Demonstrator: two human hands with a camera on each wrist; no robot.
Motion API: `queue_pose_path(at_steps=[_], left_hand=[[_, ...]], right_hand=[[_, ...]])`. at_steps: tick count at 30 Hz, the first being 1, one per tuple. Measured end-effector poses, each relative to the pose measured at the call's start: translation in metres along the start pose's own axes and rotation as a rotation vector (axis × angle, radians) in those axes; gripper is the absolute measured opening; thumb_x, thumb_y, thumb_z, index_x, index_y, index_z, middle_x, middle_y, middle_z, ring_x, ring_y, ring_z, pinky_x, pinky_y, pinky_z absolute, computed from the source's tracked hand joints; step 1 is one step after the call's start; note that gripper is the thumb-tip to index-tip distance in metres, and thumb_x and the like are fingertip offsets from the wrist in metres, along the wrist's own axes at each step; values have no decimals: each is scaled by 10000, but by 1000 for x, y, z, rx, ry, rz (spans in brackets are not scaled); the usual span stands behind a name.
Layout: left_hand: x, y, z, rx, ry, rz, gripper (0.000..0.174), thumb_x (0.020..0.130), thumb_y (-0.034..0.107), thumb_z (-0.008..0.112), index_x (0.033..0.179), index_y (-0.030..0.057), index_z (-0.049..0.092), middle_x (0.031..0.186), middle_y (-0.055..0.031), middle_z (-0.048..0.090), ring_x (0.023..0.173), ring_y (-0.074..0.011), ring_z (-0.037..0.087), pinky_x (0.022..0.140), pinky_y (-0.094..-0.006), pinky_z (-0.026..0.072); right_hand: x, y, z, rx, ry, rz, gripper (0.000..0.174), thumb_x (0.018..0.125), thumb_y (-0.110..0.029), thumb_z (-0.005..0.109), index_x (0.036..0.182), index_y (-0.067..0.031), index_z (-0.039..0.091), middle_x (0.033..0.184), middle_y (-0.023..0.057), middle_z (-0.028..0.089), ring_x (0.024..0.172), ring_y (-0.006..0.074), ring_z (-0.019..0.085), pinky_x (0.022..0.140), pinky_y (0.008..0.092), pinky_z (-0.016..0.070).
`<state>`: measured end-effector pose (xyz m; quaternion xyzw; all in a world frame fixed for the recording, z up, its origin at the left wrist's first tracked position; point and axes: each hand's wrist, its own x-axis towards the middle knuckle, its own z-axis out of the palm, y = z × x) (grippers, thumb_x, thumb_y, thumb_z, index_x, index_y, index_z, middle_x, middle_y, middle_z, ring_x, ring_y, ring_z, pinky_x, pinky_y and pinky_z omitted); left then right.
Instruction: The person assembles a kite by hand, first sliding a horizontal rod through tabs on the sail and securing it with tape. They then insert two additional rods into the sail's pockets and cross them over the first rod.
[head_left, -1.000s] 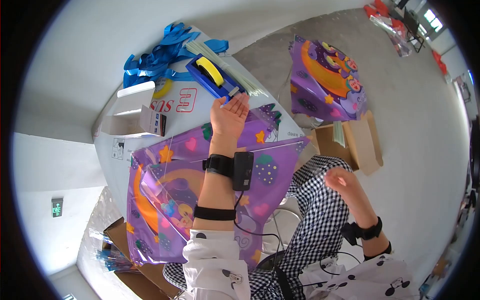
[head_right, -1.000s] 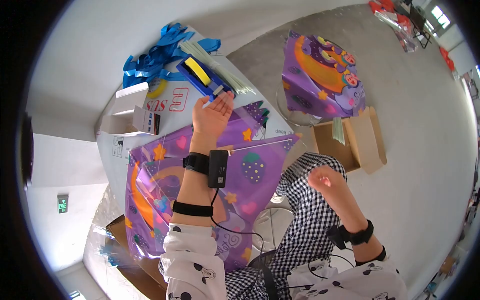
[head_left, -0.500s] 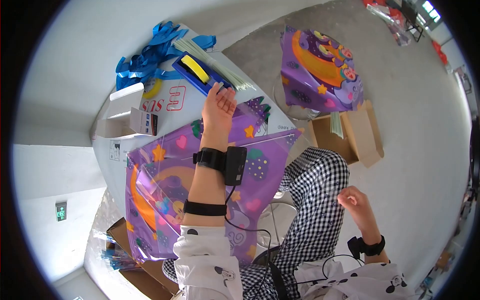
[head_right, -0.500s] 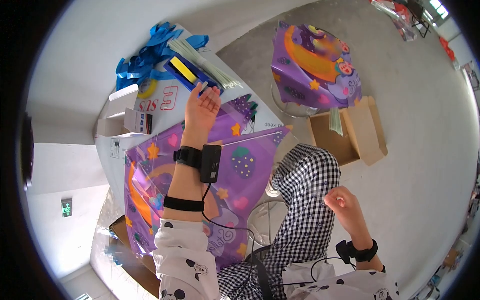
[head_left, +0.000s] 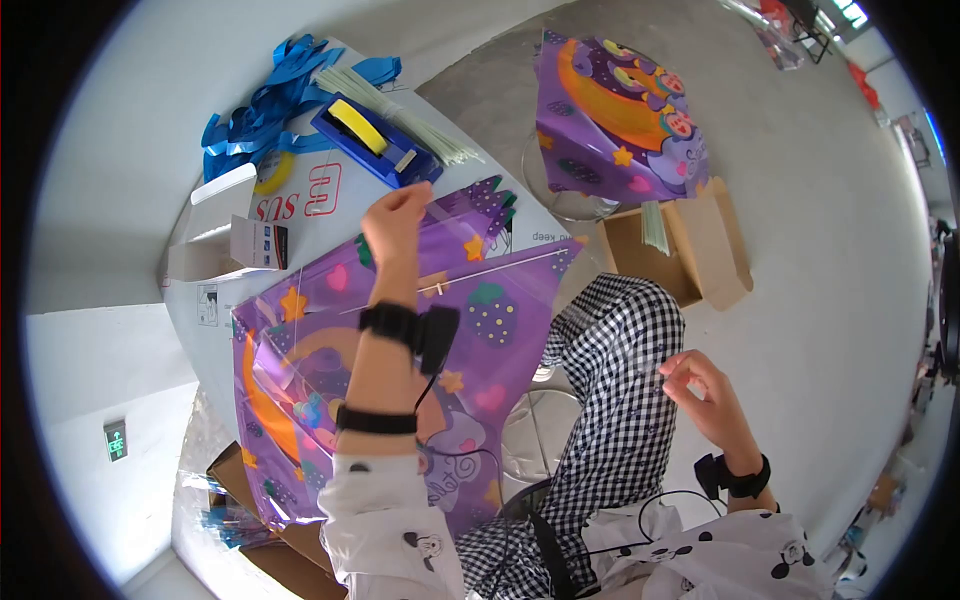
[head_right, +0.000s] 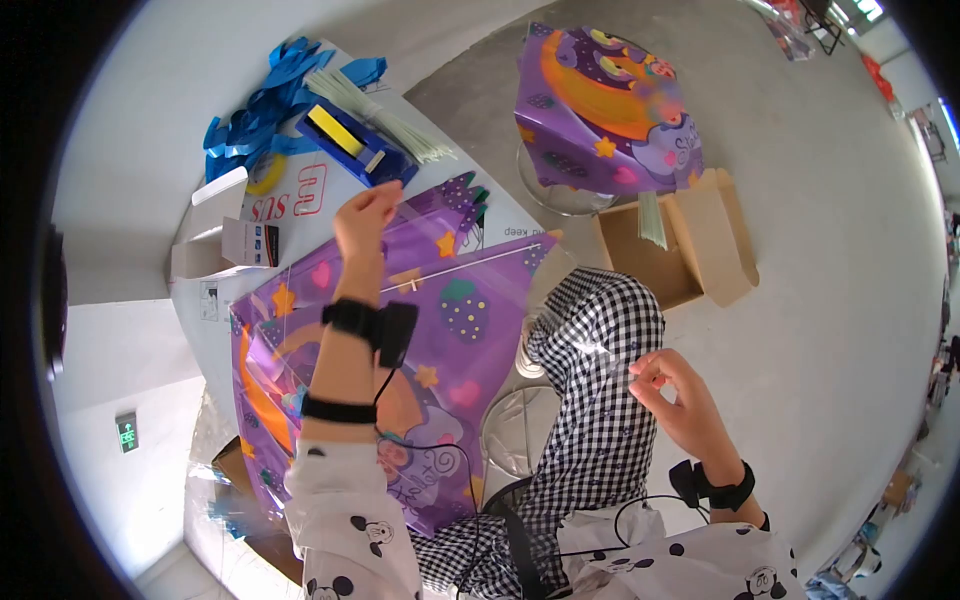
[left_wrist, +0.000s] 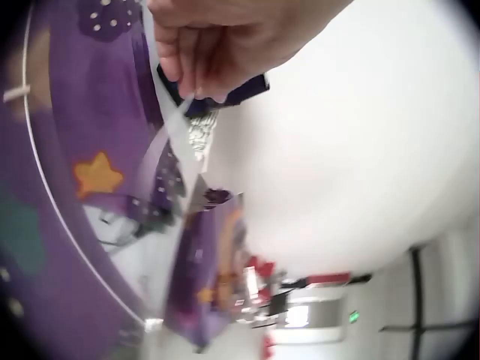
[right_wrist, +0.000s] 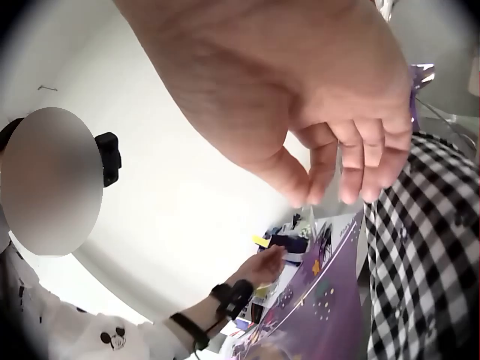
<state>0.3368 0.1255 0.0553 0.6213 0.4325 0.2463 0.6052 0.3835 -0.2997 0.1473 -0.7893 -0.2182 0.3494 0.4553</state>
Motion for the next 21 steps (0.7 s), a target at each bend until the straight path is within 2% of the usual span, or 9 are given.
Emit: queue_pose_path(at_steps=[2, 3, 5, 7, 10, 13, 14, 17, 21], left_hand=[[-20, 6, -28, -438, -41, 59, 220, 874, 148, 697, 1059, 29, 704, 1060, -43, 687, 943, -140, 641, 830, -290, 505], [-33, 19, -48, -629, -62, 108, 227, 890, 142, 677, 1091, 37, 685, 1116, -44, 662, 993, -137, 619, 870, -296, 490], [-45, 21, -99, -799, -88, 87, 280, 922, 112, 632, 1193, 48, 605, 1121, -37, 622, 998, -126, 587, 905, -288, 463], [-62, 19, -138, -861, -242, 157, 295, 951, 72, 581, 1242, 42, 546, 1043, -35, 627, 939, -118, 584, 872, -277, 469], [-89, 7, -177, -837, 64, 138, 339, 967, 83, 573, 1300, 29, 535, 1034, -50, 613, 969, -134, 564, 885, -285, 467], [-106, -30, -216, -859, 27, 140, 367, 965, 81, 574, 1324, 30, 512, 1056, -53, 615, 968, -139, 575, 873, -285, 477], [-114, -26, -207, -786, 175, 112, 292, 975, 75, 556, 1262, 36, 520, 942, -23, 609, 875, -115, 585, 819, -274, 490], [-129, -32, -199, -760, 234, 117, 269, 968, 72, 570, 1233, 46, 534, 953, -25, 627, 862, -126, 601, 809, -270, 490], [-122, -67, -218, -707, 266, -1, 152, 951, 65, 596, 1103, 66, 597, 934, -14, 625, 861, -123, 596, 814, -278, 479]], right_hand=[[1, -8, -7, 51, -4, 4, 60, 920, -64, 602, 907, -27, 557, 945, 59, 608, 1024, 163, 602, 876, 318, 477], [5, -10, -11, 71, -27, 39, 59, 920, -64, 600, 909, -23, 558, 931, 57, 608, 990, 156, 605, 856, 312, 479], [19, -17, -18, 112, -77, 109, 58, 920, -62, 595, 914, -15, 562, 905, 52, 609, 922, 142, 610, 816, 299, 484], [42, -33, -18, 13, -151, 30, 53, 917, -57, 592, 927, -11, 568, 871, 47, 609, 857, 124, 601, 771, 280, 481], [89, -44, -6, -97, -279, -89, 65, 912, -58, 592, 946, -6, 575, 832, 41, 605, 768, 105, 582, 698, 259, 472], [131, -42, 7, -150, -352, -102, 105, 902, -64, 607, 984, -1, 588, 803, 39, 601, 718, 99, 577, 647, 253, 469], [142, -42, 15, -158, -371, -92, 124, 899, -66, 615, 1001, 1, 594, 794, 39, 600, 708, 99, 578, 634, 253, 469], [160, -38, 29, -222, -269, -45, 192, 883, -60, 637, 1062, 5, 611, 800, 47, 607, 696, 109, 588, 621, 262, 476], [179, -20, 37, -133, -244, -68, 207, 879, -69, 658, 1066, 9, 614, 826, 52, 622, 750, 116, 599, 648, 268, 485]])
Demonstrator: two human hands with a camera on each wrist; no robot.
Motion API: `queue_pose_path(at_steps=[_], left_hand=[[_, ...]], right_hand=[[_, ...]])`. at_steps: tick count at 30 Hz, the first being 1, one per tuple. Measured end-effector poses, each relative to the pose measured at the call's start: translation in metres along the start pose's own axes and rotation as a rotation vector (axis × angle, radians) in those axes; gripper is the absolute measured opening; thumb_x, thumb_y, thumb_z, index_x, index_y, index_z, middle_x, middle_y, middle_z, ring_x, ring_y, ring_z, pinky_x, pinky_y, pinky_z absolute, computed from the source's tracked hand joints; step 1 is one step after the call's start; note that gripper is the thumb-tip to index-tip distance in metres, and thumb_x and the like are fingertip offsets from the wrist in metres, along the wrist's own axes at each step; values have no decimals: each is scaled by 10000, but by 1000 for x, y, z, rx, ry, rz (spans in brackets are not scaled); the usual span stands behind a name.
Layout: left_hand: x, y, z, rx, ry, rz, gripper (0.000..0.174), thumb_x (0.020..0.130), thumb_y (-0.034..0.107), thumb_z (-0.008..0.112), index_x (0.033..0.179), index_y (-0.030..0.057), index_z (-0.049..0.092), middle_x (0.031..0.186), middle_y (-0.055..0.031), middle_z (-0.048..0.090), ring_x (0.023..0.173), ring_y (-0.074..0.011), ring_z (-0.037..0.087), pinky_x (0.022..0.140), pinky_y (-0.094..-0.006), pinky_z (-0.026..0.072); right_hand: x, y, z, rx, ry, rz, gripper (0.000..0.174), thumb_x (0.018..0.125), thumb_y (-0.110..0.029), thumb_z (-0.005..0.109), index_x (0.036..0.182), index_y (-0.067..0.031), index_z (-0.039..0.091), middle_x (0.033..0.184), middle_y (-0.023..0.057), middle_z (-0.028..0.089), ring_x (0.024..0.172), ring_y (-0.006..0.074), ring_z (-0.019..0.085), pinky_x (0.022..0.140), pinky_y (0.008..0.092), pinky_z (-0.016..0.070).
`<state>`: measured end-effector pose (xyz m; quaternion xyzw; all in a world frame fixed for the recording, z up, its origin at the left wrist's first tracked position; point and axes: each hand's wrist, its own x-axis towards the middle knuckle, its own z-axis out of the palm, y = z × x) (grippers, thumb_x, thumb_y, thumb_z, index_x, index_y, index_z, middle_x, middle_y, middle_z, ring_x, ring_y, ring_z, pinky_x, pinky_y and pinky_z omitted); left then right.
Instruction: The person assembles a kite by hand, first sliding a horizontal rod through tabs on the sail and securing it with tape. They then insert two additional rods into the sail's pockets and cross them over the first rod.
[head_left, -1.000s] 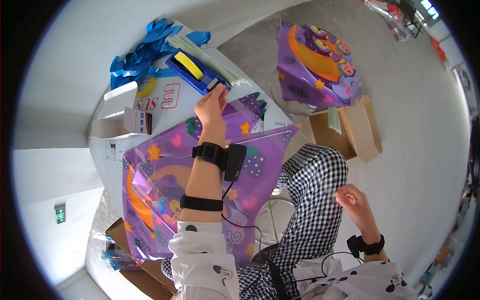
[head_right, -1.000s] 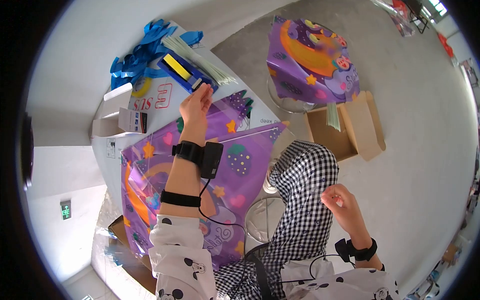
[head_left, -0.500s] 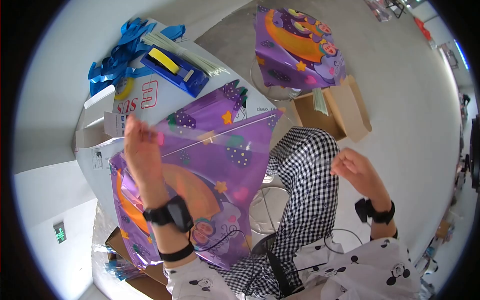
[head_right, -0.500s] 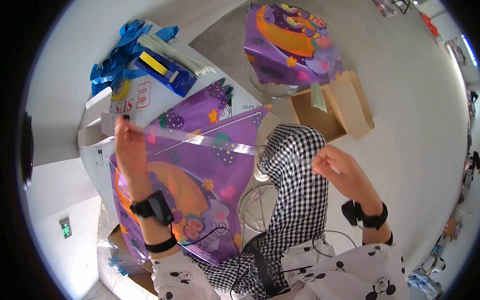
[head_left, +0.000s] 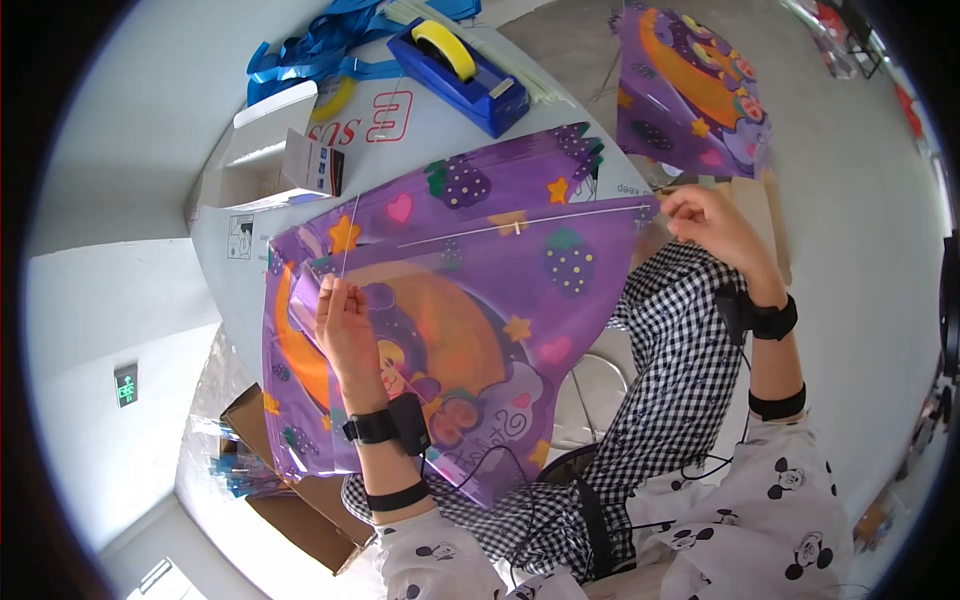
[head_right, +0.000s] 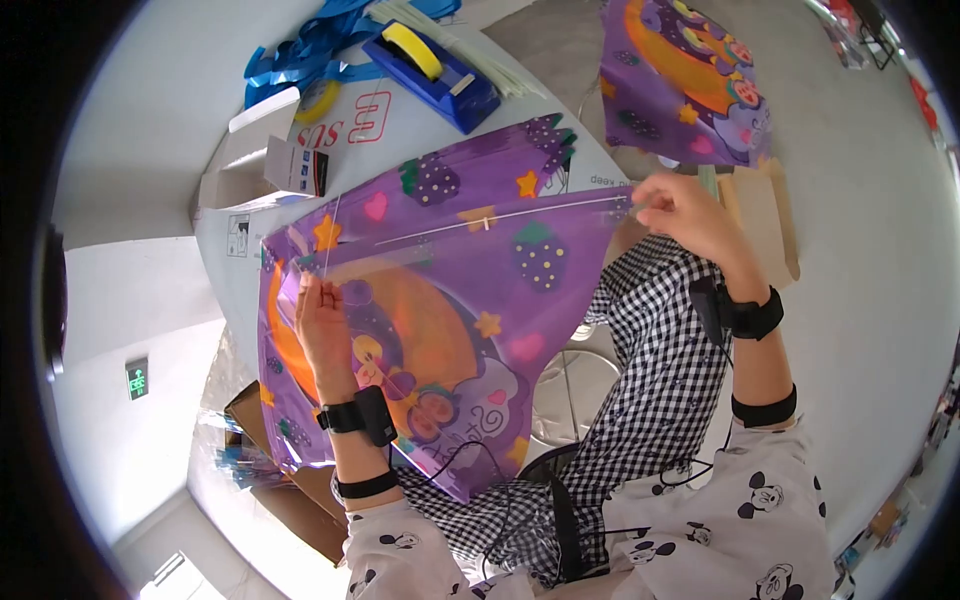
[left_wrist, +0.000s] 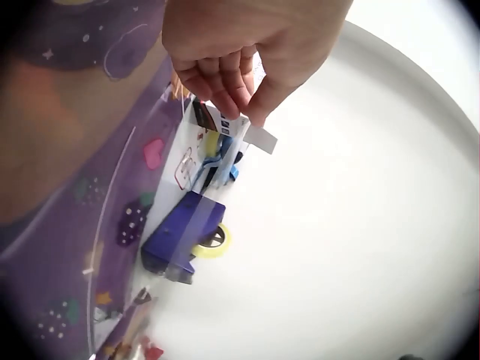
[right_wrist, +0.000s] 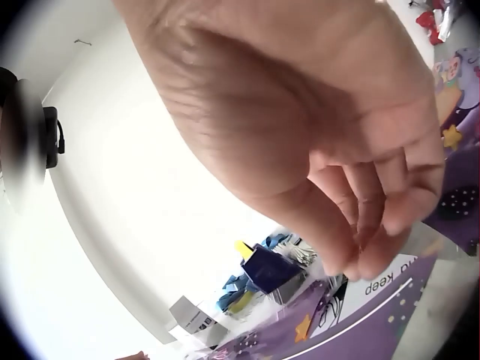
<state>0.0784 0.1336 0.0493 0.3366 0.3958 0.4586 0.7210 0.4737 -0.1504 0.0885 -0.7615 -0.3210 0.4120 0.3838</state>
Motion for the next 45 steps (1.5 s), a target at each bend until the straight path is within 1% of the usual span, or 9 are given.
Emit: queue_pose_path(at_steps=[4, 10, 19, 22, 25, 27, 34, 43, 45], left_hand=[[4, -13, -3, 88, 11, 13, 59, 943, 81, 617, 998, 98, 628, 909, 5, 621, 849, -105, 586, 791, -258, 462], [20, -27, -5, 199, -4, 55, 32, 943, 110, 636, 971, 114, 621, 908, 25, 621, 819, -67, 572, 758, -218, 440], [23, -33, 4, 277, 53, 76, 61, 953, 133, 635, 985, 86, 613, 877, 26, 593, 796, -61, 551, 750, -217, 443], [26, -34, 2, 237, 46, 75, 68, 957, 136, 629, 989, 79, 610, 876, 19, 592, 794, -72, 554, 750, -223, 446], [30, -35, -3, 224, 28, 70, 77, 958, 139, 629, 996, 74, 609, 883, 14, 594, 792, -81, 557, 752, -229, 448], [32, -38, -7, 219, 20, 62, 85, 957, 139, 632, 1002, 71, 608, 886, 11, 595, 791, -84, 558, 752, -232, 449], [32, -45, 0, 307, 81, 105, 80, 941, 123, 651, 971, 56, 618, 832, 7, 587, 714, -65, 527, 652, -194, 417], [30, -52, 6, 496, 100, 207, 79, 930, 116, 662, 913, 49, 625, 719, 31, 517, 586, -31, 415, 512, -187, 308], [32, -55, 1, 511, 88, 222, 75, 927, 112, 665, 917, 48, 628, 722, 34, 520, 577, -25, 403, 497, -186, 291]], right_hand=[[5, 3, 5, -131, 74, -87, 110, 916, -110, 635, 941, -4, 616, 823, 15, 620, 770, 97, 579, 654, 257, 477], [8, 19, 7, 127, 100, -12, 94, 941, -100, 599, 968, -16, 630, 841, -10, 607, 758, 68, 556, 656, 228, 463], [11, 22, 13, 130, 171, 109, 92, 938, -80, 596, 1012, -28, 613, 861, -19, 585, 763, 61, 537, 677, 213, 469], [18, 32, 10, -73, 121, 2, 77, 938, -93, 599, 983, -32, 587, 871, -14, 573, 814, 79, 557, 711, 241, 480], [21, 33, 11, -76, 104, -35, 90, 927, -106, 578, 953, -20, 582, 881, 37, 611, 849, 126, 587, 745, 275, 489], [24, 30, 13, -109, 111, -43, 71, 938, -104, 583, 948, -37, 560, 890, 4, 583, 843, 102, 568, 746, 261, 477], [28, 31, 16, -11, 157, 83, 52, 955, -101, 559, 966, -56, 535, 891, -5, 554, 779, 88, 546, 697, 235, 474], [27, 19, 31, -99, 266, 83, 152, 935, -43, 558, 1025, -44, 435, 883, 55, 554, 710, 122, 568, 642, 280, 512], [28, 22, 32, -135, 265, 71, 195, 927, -23, 547, 1036, -38, 386, 858, 106, 556, 734, 198, 596, 630, 326, 518]])
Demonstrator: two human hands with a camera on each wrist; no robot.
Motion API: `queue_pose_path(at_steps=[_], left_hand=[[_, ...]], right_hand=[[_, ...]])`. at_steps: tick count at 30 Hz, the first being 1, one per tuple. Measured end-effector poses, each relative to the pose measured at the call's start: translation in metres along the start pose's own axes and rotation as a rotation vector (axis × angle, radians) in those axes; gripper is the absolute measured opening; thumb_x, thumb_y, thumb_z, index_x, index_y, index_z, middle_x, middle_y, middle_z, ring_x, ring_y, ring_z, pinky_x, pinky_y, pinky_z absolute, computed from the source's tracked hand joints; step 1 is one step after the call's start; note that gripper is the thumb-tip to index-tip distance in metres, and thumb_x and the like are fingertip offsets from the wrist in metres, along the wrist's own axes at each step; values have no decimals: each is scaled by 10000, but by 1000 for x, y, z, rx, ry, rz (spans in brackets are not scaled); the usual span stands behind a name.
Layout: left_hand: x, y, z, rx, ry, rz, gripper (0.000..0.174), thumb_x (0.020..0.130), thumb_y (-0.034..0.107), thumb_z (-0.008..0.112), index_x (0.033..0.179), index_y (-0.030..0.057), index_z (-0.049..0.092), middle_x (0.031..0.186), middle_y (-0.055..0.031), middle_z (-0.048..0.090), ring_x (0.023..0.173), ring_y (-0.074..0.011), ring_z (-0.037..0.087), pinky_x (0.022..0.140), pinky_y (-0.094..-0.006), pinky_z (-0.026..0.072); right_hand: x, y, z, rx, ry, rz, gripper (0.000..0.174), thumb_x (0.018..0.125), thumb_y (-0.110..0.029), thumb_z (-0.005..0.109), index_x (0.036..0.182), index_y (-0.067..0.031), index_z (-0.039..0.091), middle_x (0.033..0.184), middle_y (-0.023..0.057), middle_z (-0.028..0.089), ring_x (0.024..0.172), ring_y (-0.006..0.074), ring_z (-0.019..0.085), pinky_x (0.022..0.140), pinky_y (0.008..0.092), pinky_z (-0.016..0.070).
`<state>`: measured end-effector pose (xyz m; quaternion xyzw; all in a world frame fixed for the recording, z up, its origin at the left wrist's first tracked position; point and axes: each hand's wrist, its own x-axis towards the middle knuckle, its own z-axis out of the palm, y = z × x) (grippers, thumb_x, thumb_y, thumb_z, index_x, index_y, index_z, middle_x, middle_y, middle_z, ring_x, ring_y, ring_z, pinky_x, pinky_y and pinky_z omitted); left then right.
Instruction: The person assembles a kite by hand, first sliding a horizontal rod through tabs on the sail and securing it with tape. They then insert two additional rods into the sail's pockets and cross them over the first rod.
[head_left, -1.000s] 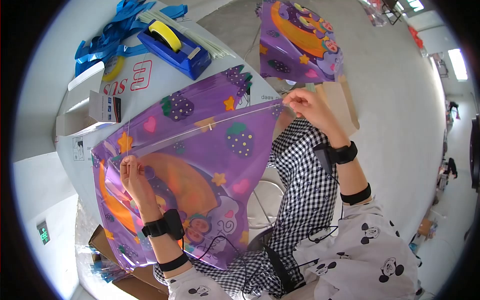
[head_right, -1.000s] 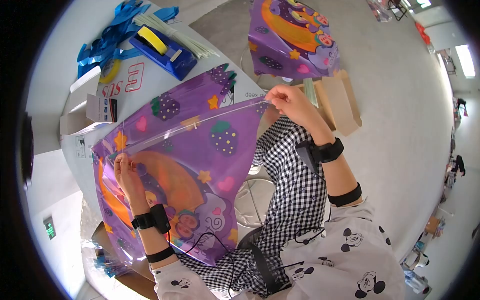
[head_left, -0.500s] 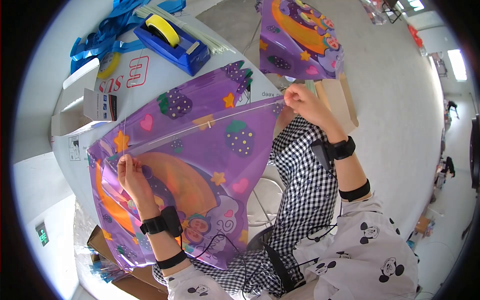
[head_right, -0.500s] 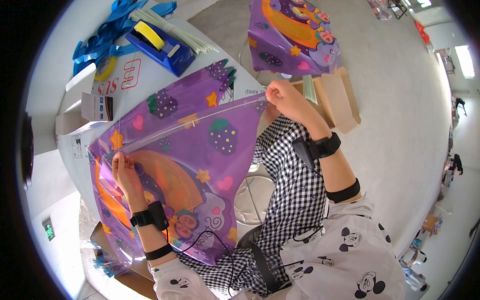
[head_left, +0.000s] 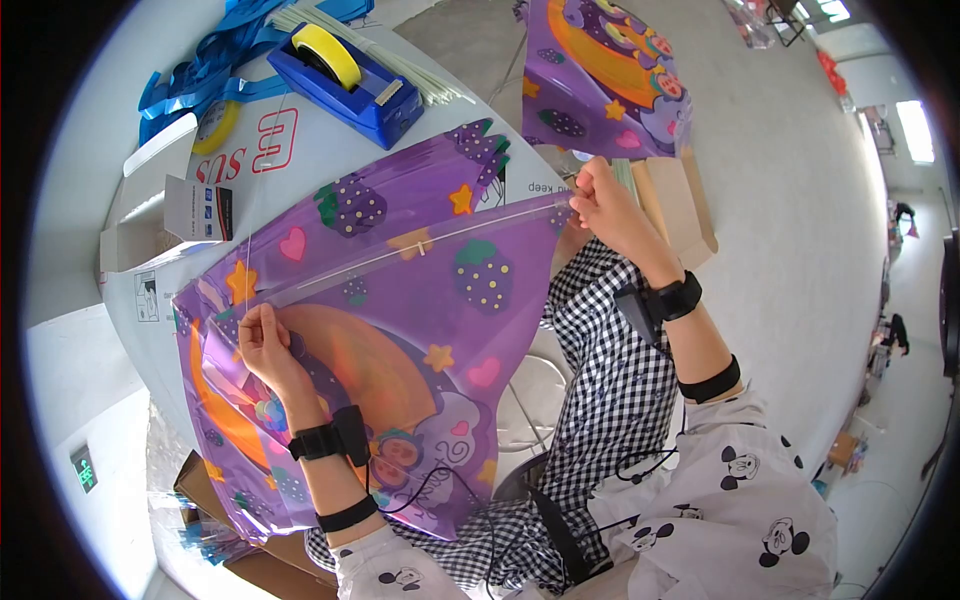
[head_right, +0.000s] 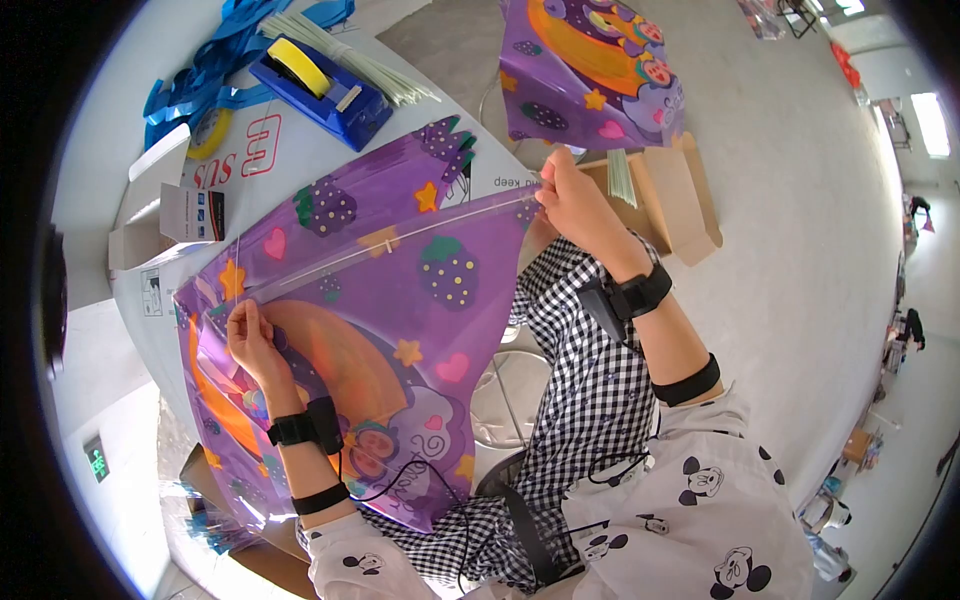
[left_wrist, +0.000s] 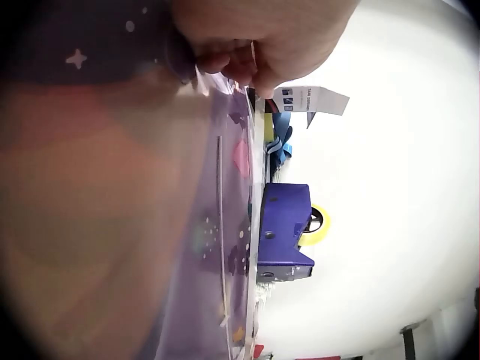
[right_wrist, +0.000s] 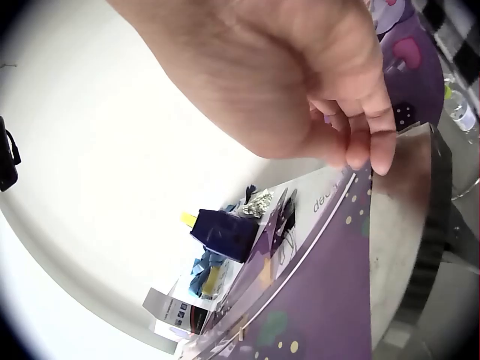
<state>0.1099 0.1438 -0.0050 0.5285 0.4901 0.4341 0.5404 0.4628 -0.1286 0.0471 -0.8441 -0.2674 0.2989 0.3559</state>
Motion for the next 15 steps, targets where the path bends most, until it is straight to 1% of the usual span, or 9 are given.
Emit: queue_pose_path(at_steps=[1, 4, 7, 10, 13, 15], left_hand=[[0, 0, 1, 10, 14, -13, 71, 923, 107, 668, 918, 46, 631, 723, 36, 524, 575, -22, 399, 494, -184, 284], [1, -1, 3, 37, 42, -41, 73, 914, 100, 679, 932, 41, 641, 737, 39, 539, 575, -14, 394, 489, -179, 275], [4, -5, 1, 59, 45, -58, 99, 907, 108, 691, 959, 34, 650, 760, 39, 556, 581, -12, 399, 495, -174, 280], [6, -6, 1, 89, 59, -80, 108, 900, 108, 699, 967, 34, 656, 759, 43, 566, 577, -11, 400, 493, -173, 277], [6, -6, 3, 132, 84, -91, 109, 893, 107, 708, 966, 39, 665, 757, 48, 573, 576, -10, 404, 495, -175, 280], [6, -6, 5, 170, 108, -85, 107, 887, 106, 714, 961, 43, 670, 755, 51, 578, 577, -9, 408, 495, -178, 284]], right_hand=[[0, 1, 1, -17, 0, -8, 216, 923, -13, 542, 1041, -36, 362, 845, 131, 557, 746, 236, 610, 624, 349, 521], [1, 1, 6, -16, 39, -33, 210, 915, -9, 556, 1021, -15, 375, 857, 154, 577, 780, 266, 635, 631, 368, 523], [5, 12, 10, -92, 85, -99, 216, 906, -7, 571, 1022, 1, 390, 874, 189, 595, 823, 312, 650, 641, 395, 523], [5, 13, 11, -91, 113, -99, 222, 898, -12, 586, 1024, 9, 404, 880, 221, 606, 826, 361, 653, 652, 415, 521], [4, 6, 10, -41, 83, 1, 226, 895, -16, 590, 1028, 9, 410, 866, 222, 613, 802, 382, 655, 652, 418, 523], [6, 11, 10, -79, 103, -34, 229, 893, -20, 595, 1030, 8, 413, 863, 219, 620, 787, 365, 663, 648, 412, 526]])
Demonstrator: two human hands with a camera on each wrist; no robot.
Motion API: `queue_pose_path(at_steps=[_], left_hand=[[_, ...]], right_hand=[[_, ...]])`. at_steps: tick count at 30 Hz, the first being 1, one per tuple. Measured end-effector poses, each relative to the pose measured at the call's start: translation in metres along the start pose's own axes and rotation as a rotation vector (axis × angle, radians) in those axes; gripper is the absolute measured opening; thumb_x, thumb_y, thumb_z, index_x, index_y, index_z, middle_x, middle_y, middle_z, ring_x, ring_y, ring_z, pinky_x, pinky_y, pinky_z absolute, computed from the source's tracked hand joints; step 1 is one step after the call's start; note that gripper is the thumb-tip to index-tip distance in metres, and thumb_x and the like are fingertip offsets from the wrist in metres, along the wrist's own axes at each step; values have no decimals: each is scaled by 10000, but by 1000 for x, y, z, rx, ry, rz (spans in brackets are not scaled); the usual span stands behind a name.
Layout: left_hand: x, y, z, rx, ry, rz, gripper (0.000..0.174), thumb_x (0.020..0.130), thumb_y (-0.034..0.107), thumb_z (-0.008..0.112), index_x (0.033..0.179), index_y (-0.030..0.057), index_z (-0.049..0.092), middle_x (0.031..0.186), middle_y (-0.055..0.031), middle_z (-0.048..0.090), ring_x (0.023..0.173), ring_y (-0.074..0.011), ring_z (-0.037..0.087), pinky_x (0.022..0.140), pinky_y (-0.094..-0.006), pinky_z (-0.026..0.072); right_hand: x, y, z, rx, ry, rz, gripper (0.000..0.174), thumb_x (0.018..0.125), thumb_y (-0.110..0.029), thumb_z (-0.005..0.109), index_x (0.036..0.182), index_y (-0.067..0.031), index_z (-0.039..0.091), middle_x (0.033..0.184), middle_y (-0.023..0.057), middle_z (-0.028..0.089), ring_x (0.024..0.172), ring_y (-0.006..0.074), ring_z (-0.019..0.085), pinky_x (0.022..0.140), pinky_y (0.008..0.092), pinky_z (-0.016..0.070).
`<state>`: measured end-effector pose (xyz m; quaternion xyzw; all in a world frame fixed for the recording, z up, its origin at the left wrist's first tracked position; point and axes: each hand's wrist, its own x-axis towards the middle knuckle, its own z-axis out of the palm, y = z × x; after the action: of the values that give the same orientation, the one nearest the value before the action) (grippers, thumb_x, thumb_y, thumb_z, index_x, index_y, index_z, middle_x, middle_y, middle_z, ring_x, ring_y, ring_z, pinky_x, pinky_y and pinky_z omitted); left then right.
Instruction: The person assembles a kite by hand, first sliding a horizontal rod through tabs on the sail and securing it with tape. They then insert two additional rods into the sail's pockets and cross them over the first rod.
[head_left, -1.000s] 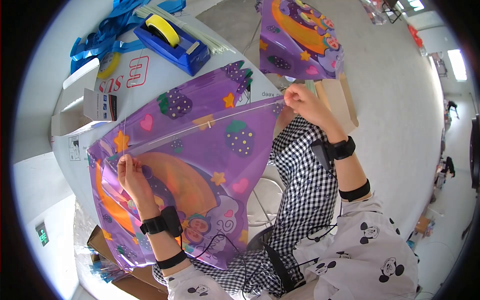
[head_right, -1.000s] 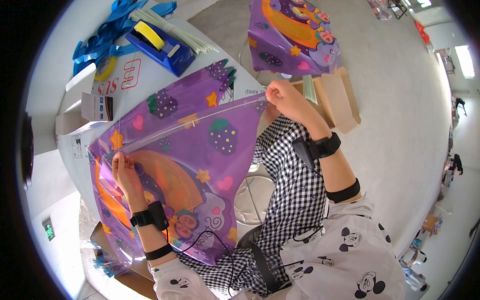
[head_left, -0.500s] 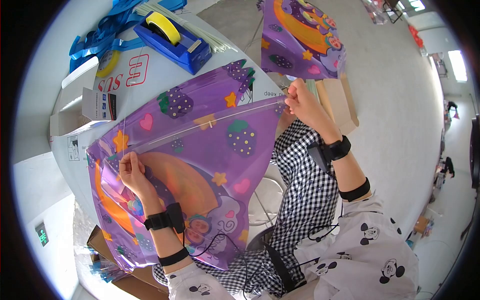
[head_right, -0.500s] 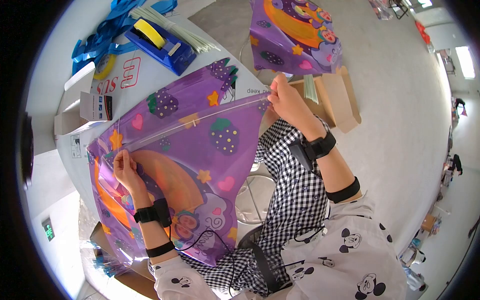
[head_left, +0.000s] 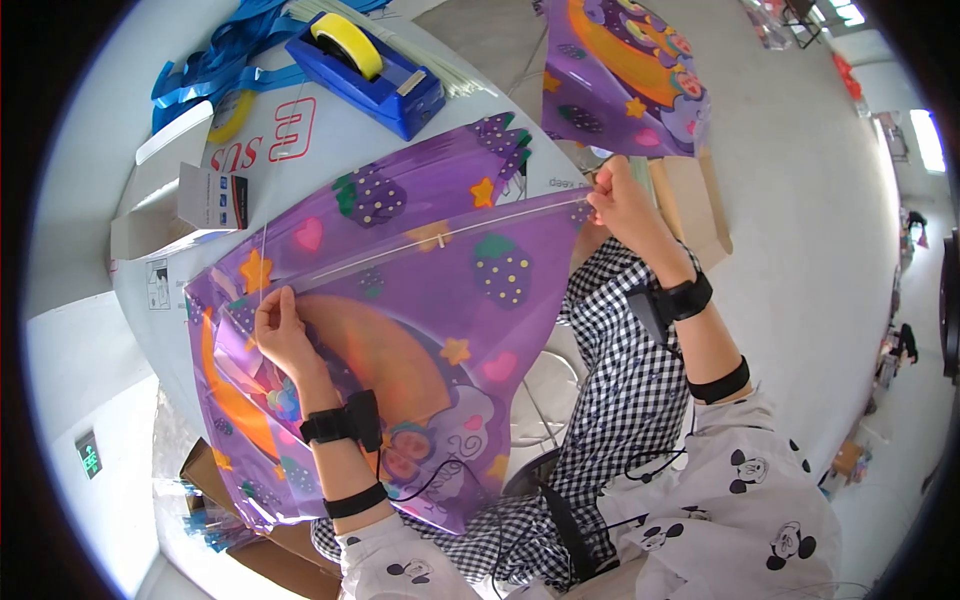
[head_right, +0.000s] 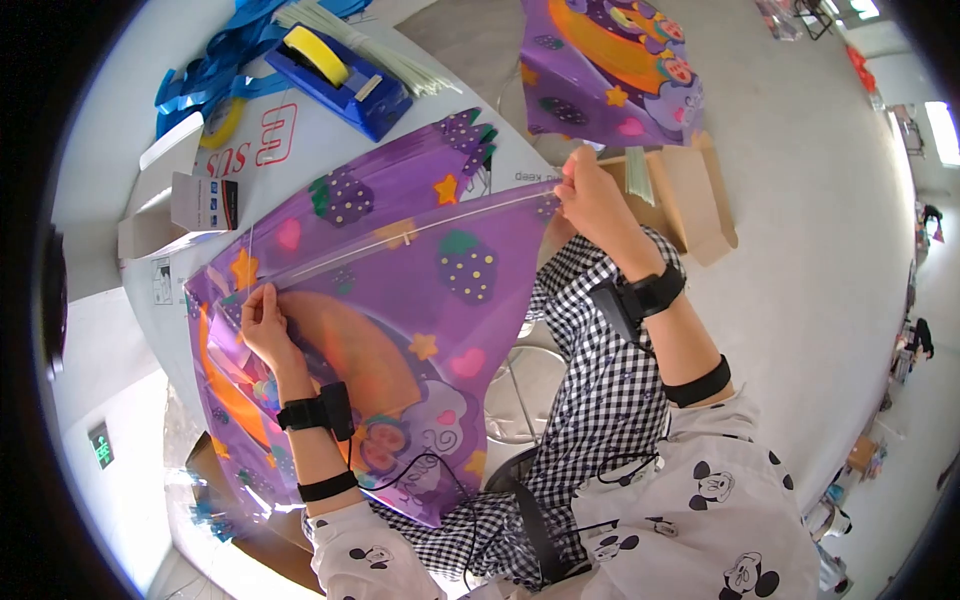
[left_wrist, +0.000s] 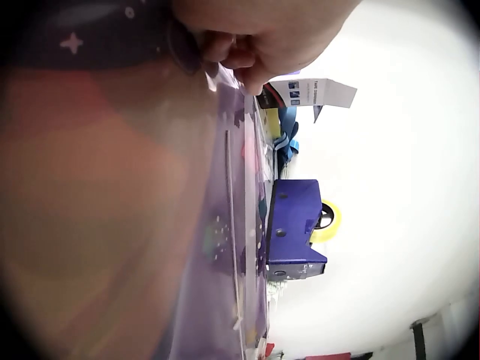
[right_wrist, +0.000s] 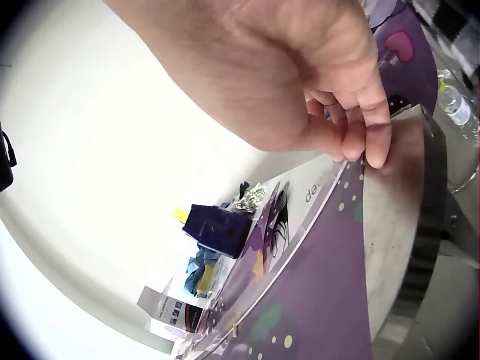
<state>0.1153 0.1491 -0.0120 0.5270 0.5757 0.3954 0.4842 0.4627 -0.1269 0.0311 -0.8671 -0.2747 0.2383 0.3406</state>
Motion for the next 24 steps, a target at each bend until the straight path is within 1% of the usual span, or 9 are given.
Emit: queue_pose_path(at_steps=[4, 5, 8, 9, 12, 16, 19, 22, 24], left_hand=[[-2, 3, 2, 35, 20, 5, 98, 874, 103, 727, 943, 48, 684, 751, 55, 582, 583, -9, 413, 501, -180, 288], [-2, 3, 3, 21, 27, 8, 94, 870, 100, 730, 936, 47, 686, 752, 54, 582, 585, -10, 414, 503, -180, 289], [-4, 5, 4, 26, 26, 7, 104, 868, 101, 733, 940, 43, 686, 752, 52, 582, 583, -13, 415, 502, -181, 290], [-4, 5, 5, 33, 27, 17, 114, 867, 105, 736, 946, 39, 685, 754, 49, 585, 584, -16, 418, 505, -179, 299], [2, -6, 1, 87, 32, 65, 122, 864, 108, 739, 947, 37, 685, 763, 44, 593, 584, -17, 421, 508, -176, 309], [2, -4, 3, 73, 28, 57, 139, 858, 117, 746, 946, 28, 684, 797, 28, 616, 648, -39, 493, 561, -186, 369], [-1, 0, 6, 89, 42, 55, 150, 855, 123, 749, 947, 23, 686, 833, 7, 639, 728, -73, 555, 639, -209, 432], [-2, 2, 9, 110, 41, 84, 164, 848, 125, 755, 951, 17, 687, 874, -12, 661, 785, -101, 588, 704, -231, 467], [-4, 6, 10, 150, 55, 59, 168, 845, 121, 755, 957, 14, 688, 889, -19, 668, 794, -107, 592, 717, -237, 472]], right_hand=[[2, 6, 2, -29, 6, -14, 237, 891, -30, 605, 1032, 4, 417, 862, 213, 629, 785, 330, 676, 635, 393, 530], [1, 4, 1, -10, 1, -6, 244, 890, -36, 613, 1033, -1, 418, 844, 201, 626, 758, 310, 674, 619, 375, 527], [1, 1, 1, 11, -3, 2, 252, 886, -36, 620, 1034, -4, 418, 830, 185, 620, 726, 298, 666, 605, 361, 524], [3, 9, 2, -14, 3, -25, 251, 889, -39, 616, 1038, -6, 417, 831, 173, 614, 706, 277, 657, 597, 351, 522], [4, 9, 1, -33, -18, 6, 247, 893, -45, 610, 1042, -6, 417, 840, 166, 613, 700, 264, 652, 592, 347, 521], [6, 12, 3, -3, -19, 14, 249, 898, -57, 610, 1045, 1, 417, 850, 163, 610, 691, 255, 645, 585, 333, 518], [5, 8, 2, 14, -19, 32, 234, 904, -54, 601, 1040, 3, 420, 844, 162, 606, 691, 251, 644, 583, 326, 517], [4, 4, 3, -26, -5, 33, 218, 906, -49, 594, 1032, 0, 423, 840, 157, 610, 690, 252, 645, 579, 334, 516], [2, 1, 2, -22, -4, 24, 222, 901, -50, 598, 1029, -2, 423, 834, 162, 615, 694, 265, 652, 580, 347, 517]])
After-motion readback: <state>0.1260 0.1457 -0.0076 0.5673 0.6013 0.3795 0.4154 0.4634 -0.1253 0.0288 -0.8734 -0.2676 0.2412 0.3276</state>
